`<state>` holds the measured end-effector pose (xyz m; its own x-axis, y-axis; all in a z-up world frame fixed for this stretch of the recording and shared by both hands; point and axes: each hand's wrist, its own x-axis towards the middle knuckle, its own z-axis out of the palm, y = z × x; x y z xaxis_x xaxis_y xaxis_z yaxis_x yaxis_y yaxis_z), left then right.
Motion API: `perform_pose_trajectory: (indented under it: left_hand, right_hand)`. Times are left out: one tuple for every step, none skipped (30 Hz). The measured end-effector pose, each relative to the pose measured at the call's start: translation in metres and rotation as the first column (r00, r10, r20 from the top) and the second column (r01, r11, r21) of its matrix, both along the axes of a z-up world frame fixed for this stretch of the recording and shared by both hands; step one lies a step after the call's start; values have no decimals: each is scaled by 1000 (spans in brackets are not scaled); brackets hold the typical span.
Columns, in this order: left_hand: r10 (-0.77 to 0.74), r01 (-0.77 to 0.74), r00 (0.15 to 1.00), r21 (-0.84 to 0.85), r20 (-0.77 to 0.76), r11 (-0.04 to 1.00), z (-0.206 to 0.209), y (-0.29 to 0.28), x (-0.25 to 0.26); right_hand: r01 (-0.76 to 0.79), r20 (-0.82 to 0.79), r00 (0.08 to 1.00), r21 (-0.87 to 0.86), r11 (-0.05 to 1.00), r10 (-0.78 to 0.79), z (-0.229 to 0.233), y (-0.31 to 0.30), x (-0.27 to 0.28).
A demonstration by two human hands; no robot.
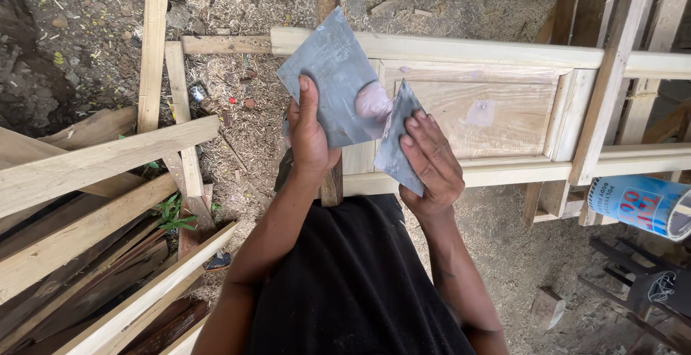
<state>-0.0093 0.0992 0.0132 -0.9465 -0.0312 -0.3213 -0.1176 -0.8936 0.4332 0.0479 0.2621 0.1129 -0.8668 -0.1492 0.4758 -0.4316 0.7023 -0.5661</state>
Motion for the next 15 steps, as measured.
perform_pose_trajectory:
  left_hand:
    - [-8,8,1000,3,-22,1000,1,1,1]
    - [-16,16,999,3,-42,1000,3,-1,4]
    - [-24,25,998,3,-61,1000,5,-2,6]
    - [-15,16,998,22,-59,1000,7,-3,7]
    - [-6,8,998,41,-56,999,9,-3,8]
    - [4,-1,999,61,-52,998,12,-3,8]
    - [11,-7,997,43,-75,999,13,-6,8]
    - [16,-13,995,27,-101,1000,14,-10,6]
    - [21,-20,992,12,-127,1000,15,-16,5]
    - [45,-48,992,-27,-117,998,16,-22,2]
    - [69,-76,992,-66,-108,995,15,-28,-2]
    - [91,-102,991,-110,-101,989,16,-35,-5]
    - [115,-124,990,-122,-82,985,16,-41,-4]
    - [134,-142,989,-137,-65,980,17,-48,-3]
    - [154,-160,987,-152,-48,975,18,-54,-2]
  right_hand:
    - [25,1,1000,15,1000,-25,-3,2,2]
    - [50,4,999,27,998,-50,-7,4,3]
    - [67,0,998,39,997,-67,-13,9,2]
    - [88,-4,996,50,995,-88,-20,16,0]
    - [109,-8,994,62,992,-109,-28,24,-2]
    - [175,71,982,15,984,-175,-35,32,0]
    - [243,152,960,-27,970,-236,-43,41,2]
    - [313,232,928,-62,948,-291,-52,51,2]
    - [477,380,849,-252,842,-367,-66,59,-3]
    - [627,539,750,-394,672,-383,-83,65,-11]
    - [754,687,640,-475,453,-343,-97,73,-18]
    - [766,728,635,-552,328,-257,-110,78,-25]
    - [772,755,635,-607,191,-166,-125,81,-32]
    - [769,766,639,-638,41,-74,-138,82,-39]
    - [789,790,613,-613,-37,-32,-150,85,-45]
